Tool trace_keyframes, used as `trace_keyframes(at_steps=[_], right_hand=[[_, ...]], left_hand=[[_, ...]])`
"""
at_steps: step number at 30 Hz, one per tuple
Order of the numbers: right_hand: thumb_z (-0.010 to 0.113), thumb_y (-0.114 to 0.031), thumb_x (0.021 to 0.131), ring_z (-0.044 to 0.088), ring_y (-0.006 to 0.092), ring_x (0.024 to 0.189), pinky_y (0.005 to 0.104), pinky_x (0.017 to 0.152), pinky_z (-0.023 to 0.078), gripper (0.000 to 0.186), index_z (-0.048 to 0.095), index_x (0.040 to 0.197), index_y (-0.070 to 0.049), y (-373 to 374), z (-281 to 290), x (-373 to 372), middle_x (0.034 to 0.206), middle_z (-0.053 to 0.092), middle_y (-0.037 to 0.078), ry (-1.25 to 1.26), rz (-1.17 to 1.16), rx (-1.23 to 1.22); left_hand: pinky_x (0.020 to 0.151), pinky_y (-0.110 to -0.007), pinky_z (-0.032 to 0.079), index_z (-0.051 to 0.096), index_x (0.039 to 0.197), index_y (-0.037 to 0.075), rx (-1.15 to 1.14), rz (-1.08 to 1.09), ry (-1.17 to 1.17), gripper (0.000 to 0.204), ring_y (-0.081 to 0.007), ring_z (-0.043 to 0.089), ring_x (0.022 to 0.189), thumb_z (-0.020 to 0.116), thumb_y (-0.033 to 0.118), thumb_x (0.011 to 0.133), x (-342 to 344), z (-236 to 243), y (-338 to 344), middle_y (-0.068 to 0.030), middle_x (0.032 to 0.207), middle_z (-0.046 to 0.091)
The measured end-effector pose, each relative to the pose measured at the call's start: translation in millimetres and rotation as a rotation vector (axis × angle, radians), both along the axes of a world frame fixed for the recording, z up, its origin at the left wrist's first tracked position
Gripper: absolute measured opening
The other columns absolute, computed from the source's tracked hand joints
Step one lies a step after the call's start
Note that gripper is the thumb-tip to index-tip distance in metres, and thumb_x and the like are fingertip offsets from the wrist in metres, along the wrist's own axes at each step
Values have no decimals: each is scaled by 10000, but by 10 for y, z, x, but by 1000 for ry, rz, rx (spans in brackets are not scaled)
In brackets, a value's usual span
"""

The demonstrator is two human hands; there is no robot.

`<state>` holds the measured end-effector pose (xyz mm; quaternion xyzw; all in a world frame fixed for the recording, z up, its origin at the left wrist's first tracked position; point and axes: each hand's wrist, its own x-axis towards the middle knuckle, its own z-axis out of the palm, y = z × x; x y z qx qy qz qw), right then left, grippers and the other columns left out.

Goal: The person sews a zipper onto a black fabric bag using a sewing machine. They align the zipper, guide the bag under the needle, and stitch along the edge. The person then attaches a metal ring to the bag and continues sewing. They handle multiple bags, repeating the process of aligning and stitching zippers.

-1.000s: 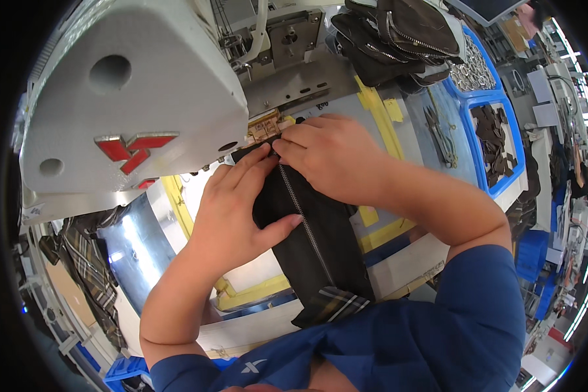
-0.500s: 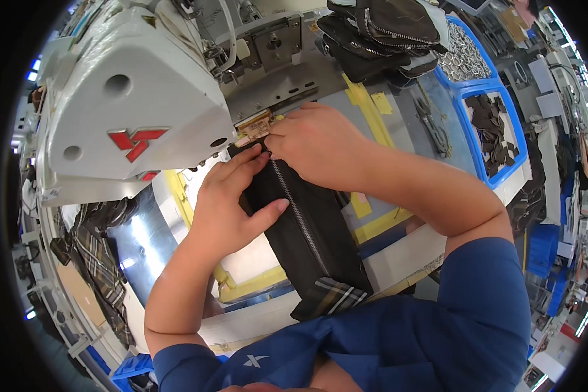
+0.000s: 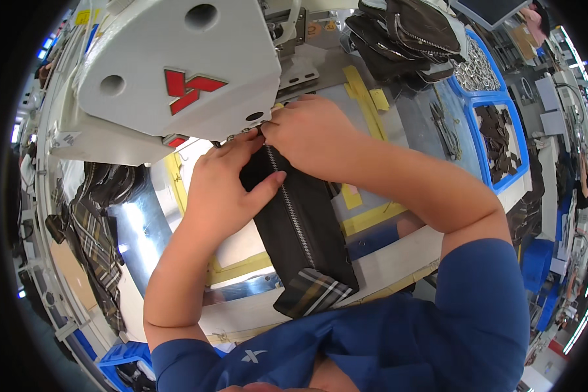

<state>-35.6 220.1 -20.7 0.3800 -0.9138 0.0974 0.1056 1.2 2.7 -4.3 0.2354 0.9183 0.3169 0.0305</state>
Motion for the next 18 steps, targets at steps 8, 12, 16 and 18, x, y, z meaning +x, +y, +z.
trace_keyframes(at_steps=[8,12,16,18], right_hand=[[662,-151,878,751,259,938,404,858,577,224,743,1071,-72,-1,-19,-2,973,745,59,18,27,-2],[667,-150,873,751,263,929,403,857,577,207,740,1050,-73,16,-22,10,962,741,57,11,29,-10],[662,-146,877,752,269,929,403,859,576,176,732,1022,-74,33,78,16,953,743,60,-65,19,21],[660,-141,878,752,271,931,402,859,575,165,728,1011,-71,-14,111,19,954,746,67,-96,11,47]], left_hand=[[999,-475,557,753,1194,-38,0,-3,32,539,-418,727,1107,860,321,807,-15,16,-15,-224,1306,743],[987,-471,559,751,1201,-45,-4,-15,30,562,-418,731,1093,862,329,796,-29,15,-4,-230,1297,745],[983,-470,550,745,1225,-49,-8,-18,26,596,-408,728,1099,860,342,791,-7,36,9,-229,1280,750],[988,-471,541,742,1237,-48,-59,0,47,606,-398,723,1115,858,346,792,19,56,7,-224,1263,756]])
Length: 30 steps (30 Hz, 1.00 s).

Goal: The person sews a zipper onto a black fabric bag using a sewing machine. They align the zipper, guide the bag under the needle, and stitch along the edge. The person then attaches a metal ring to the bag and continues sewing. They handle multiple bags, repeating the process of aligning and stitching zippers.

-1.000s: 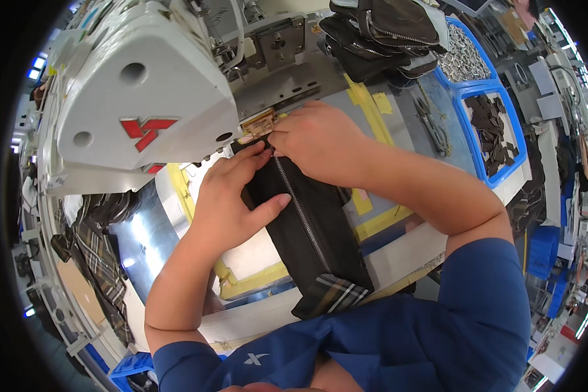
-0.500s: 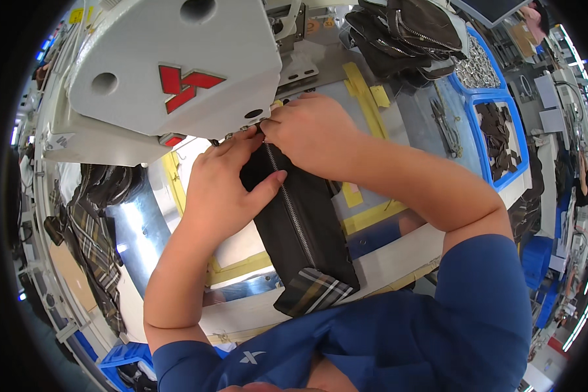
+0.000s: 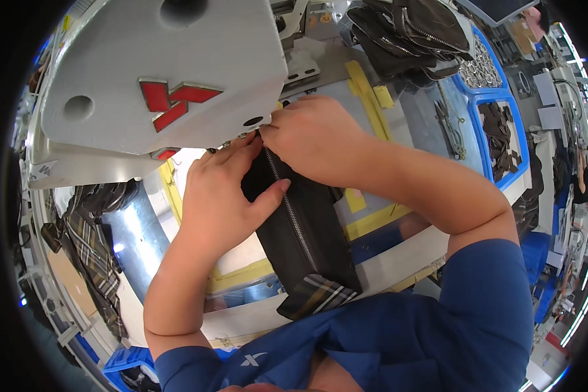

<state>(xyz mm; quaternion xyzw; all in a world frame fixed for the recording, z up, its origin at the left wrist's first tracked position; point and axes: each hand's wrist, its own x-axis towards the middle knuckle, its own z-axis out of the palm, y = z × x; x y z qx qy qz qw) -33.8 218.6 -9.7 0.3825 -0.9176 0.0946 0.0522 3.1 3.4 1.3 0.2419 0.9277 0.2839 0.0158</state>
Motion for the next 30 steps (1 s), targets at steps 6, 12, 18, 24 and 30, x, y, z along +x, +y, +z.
trace_keyframes(at_steps=[6,12,18,24,30], right_hand=[[675,-156,871,754,262,931,393,864,572,194,728,1030,-58,-26,-11,8,958,752,76,-18,-6,-2],[671,-189,907,753,281,1041,390,921,563,378,727,1205,37,4,-65,173,1132,758,158,124,6,-30],[659,-241,988,734,298,1137,390,945,550,409,700,1259,63,74,-89,208,1246,739,198,109,29,-46],[658,-288,1008,728,305,1144,396,948,545,439,692,1274,60,78,-100,225,1236,737,200,99,30,-34],[707,-398,967,710,326,1194,416,976,542,587,673,1317,72,75,-49,270,1287,718,222,65,16,34]], left_hand=[[1016,-480,514,726,1285,-35,-112,23,21,647,-359,692,1189,861,374,802,50,36,18,-204,1279,748],[1096,-477,509,645,1381,-75,-148,-35,217,776,-398,662,1247,873,415,824,115,-144,76,-246,1385,674],[1135,-460,520,597,1409,-115,-192,-60,229,817,-441,641,1295,872,408,845,158,-206,132,-292,1395,639],[1127,-466,522,598,1407,-125,-237,-46,254,822,-457,635,1306,856,435,864,180,-194,135,-313,1400,628],[1155,-487,497,552,1436,-159,-286,-71,217,957,-473,606,1350,841,536,846,190,-151,135,-342,1441,599]])
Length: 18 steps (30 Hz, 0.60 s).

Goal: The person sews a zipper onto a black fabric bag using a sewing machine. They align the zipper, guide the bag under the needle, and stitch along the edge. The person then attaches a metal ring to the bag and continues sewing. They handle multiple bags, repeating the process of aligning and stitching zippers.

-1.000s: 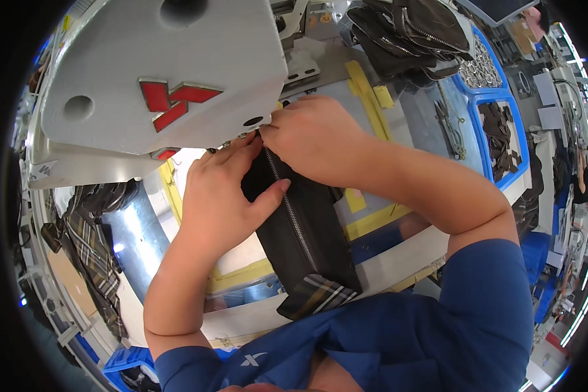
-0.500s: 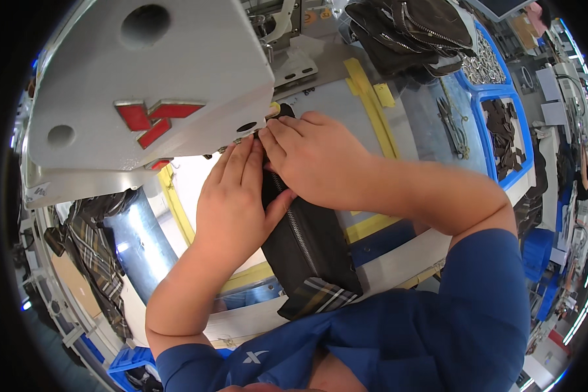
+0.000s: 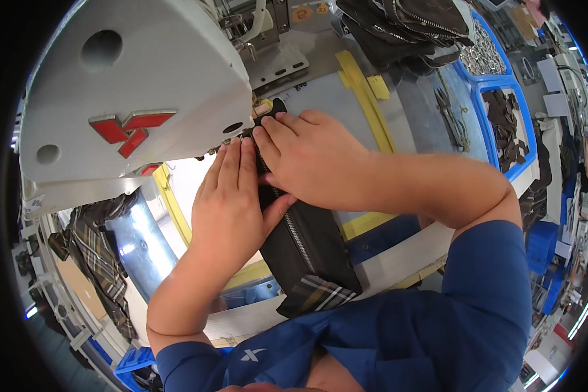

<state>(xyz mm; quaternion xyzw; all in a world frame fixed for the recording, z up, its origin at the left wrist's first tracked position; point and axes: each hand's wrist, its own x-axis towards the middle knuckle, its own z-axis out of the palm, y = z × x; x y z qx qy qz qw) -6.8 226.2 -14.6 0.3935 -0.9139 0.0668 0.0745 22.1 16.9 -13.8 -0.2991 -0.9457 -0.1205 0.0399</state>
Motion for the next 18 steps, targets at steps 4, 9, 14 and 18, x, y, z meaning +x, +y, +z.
trace_keyframes(at_steps=[4,9,14,18], right_hand=[[745,-471,913,676,390,1253,449,1042,527,737,641,1366,102,-7,22,75,1353,679,283,26,2,38],[770,-516,866,622,444,1328,491,1136,491,866,593,1413,131,-39,4,181,1429,614,339,-11,-35,40],[804,-519,805,580,454,1368,505,1177,466,928,557,1443,108,-51,-73,172,1456,603,286,-31,-71,-40],[803,-521,815,592,433,1359,498,1176,467,910,567,1434,102,-48,-41,164,1458,607,277,-42,-80,-48]], left_hand=[[1209,-510,440,447,1489,-208,-40,-22,-70,1206,-518,535,1417,815,690,772,65,27,2,-388,1479,545],[1244,-533,393,426,1501,-221,-57,-27,-66,1321,-511,507,1440,835,727,676,129,-13,17,-387,1489,528],[1243,-532,393,413,1509,-225,-35,-5,-60,1351,-511,502,1448,847,733,661,106,-49,16,-409,1497,506],[1232,-528,407,422,1499,-222,-21,-7,-71,1337,-516,507,1440,872,711,653,86,-22,12,-408,1482,519]])
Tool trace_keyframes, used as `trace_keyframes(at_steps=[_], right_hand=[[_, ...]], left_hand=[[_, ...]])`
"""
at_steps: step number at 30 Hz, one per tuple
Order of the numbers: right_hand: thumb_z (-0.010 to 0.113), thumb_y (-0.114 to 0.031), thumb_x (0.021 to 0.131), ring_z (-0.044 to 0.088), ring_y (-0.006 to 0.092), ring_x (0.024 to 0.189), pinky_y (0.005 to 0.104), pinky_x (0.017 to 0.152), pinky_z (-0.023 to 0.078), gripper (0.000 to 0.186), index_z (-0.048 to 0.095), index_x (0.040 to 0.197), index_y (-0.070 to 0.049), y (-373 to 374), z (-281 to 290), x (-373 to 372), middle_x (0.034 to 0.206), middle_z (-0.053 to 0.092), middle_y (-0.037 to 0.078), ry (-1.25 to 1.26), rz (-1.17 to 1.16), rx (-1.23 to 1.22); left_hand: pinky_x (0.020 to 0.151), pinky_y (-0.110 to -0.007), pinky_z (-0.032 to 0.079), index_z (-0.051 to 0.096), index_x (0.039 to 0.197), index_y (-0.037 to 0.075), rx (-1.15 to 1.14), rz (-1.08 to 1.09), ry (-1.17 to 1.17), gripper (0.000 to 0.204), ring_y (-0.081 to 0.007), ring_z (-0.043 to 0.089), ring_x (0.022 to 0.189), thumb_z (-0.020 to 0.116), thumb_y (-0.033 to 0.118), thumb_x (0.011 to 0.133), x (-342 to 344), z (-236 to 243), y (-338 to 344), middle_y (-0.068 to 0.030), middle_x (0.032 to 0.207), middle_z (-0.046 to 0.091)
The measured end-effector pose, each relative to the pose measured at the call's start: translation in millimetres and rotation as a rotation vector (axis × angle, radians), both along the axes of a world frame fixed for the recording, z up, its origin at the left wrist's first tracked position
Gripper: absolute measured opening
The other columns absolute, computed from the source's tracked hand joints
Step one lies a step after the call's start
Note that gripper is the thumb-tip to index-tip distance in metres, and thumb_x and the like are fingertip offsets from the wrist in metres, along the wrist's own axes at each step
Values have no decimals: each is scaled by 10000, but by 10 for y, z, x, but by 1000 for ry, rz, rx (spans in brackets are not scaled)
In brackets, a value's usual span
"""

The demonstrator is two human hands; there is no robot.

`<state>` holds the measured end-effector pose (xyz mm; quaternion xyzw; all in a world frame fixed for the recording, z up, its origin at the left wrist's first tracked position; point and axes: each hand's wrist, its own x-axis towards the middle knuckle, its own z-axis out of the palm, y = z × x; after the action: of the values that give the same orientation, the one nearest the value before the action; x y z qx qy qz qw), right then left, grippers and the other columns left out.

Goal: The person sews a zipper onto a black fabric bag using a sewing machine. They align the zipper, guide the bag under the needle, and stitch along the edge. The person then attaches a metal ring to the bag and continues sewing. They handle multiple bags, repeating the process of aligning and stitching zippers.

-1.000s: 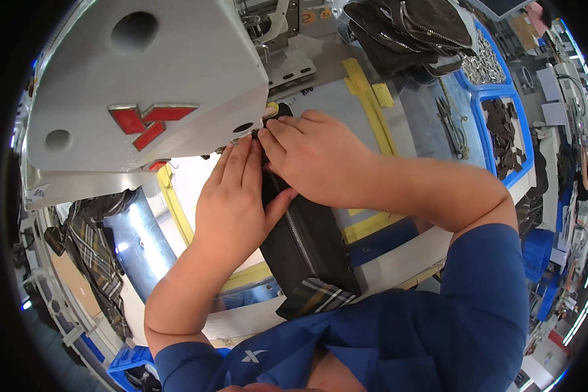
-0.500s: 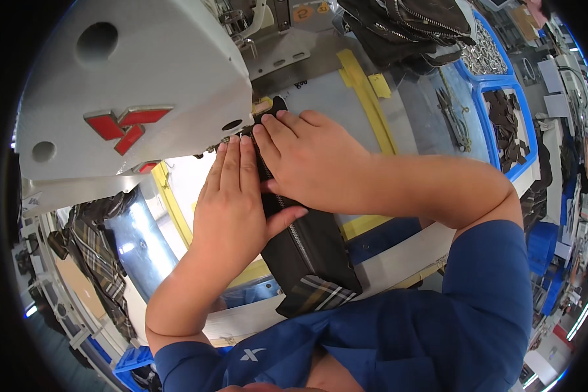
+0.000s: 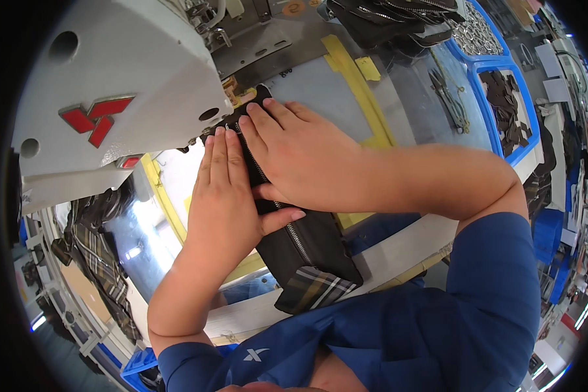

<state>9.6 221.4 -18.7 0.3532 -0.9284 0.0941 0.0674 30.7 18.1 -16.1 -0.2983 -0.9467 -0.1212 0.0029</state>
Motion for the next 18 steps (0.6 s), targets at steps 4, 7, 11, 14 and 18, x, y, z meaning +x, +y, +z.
trace_keyframes(at_steps=[4,7,11,14,18], right_hand=[[795,-528,835,616,414,1333,480,1153,476,890,582,1421,108,7,11,-20,1434,627,279,19,7,-5],[788,-530,847,630,410,1315,469,1134,484,878,595,1407,118,17,11,-37,1411,641,288,33,19,1],[808,-537,816,620,399,1334,484,1150,478,881,605,1397,93,11,26,-39,1423,644,259,19,4,15],[809,-540,814,621,399,1333,485,1153,477,883,607,1394,95,8,39,-42,1422,644,262,12,7,14],[808,-542,812,622,402,1329,486,1156,477,883,611,1390,96,-2,23,-47,1416,645,265,27,11,31]], left_hand=[[1216,-525,425,429,1492,-212,38,-5,-3,1328,-519,520,1418,901,687,636,-58,26,-35,-388,1475,535],[1198,-521,441,463,1468,-209,46,-42,47,1298,-507,551,1376,912,670,625,-97,33,-28,-376,1446,558],[1174,-517,459,502,1436,-210,55,-32,23,1251,-499,575,1333,916,654,631,-126,77,-7,-363,1411,582],[1162,-516,468,509,1427,-211,66,-46,52,1232,-490,584,1318,919,644,640,-132,73,3,-355,1399,589],[1158,-513,472,509,1426,-207,62,-9,13,1228,-487,584,1321,926,634,634,-120,74,8,-350,1403,587]])
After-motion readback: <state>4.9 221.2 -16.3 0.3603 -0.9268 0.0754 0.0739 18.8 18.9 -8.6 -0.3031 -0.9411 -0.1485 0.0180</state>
